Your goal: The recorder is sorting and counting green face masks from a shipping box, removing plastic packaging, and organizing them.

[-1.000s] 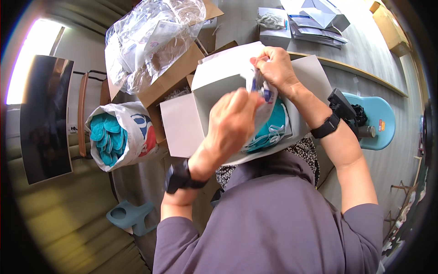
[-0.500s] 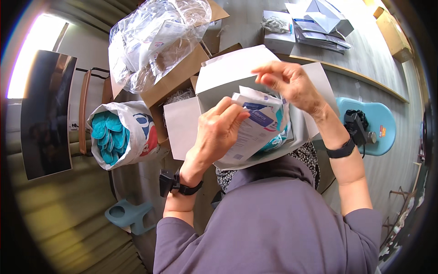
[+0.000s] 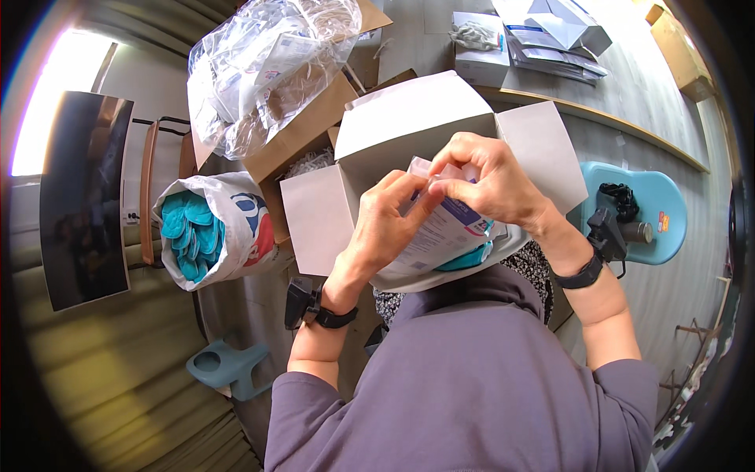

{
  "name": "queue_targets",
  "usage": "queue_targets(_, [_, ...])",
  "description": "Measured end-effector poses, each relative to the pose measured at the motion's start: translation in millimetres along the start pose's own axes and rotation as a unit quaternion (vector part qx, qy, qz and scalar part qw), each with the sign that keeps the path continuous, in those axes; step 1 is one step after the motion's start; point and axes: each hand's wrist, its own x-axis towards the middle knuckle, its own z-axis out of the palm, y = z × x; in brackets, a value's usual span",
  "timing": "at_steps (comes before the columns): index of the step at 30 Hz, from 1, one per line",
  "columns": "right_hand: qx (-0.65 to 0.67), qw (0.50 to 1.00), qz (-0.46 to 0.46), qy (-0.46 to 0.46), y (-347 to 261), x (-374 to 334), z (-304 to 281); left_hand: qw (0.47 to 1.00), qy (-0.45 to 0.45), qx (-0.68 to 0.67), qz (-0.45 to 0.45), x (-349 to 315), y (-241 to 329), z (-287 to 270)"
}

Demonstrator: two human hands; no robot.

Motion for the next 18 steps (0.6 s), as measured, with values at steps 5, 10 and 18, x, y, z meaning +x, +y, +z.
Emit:
queue_targets(5, [-0.026, 0.998, 0.008, 0.051, 8.5, 2.7, 12.6, 0.998, 0.019, 0.043, 0.032, 2.4, -2.3, 5.7])
queue_targets(10, [0.176, 0.969, 0.135, 0.111, 18.1, 35.9, 25.4, 0.958, 0.117, 0.208, 0.159, 17.6, 4.1, 4.1])
queue_targets(18, [-0.046, 0.97, 0.13, 0.202, 55.3, 53.5, -6.5, 0.916, 0.049, 0.19, 0.35, -33.8, 61.7, -30.4])
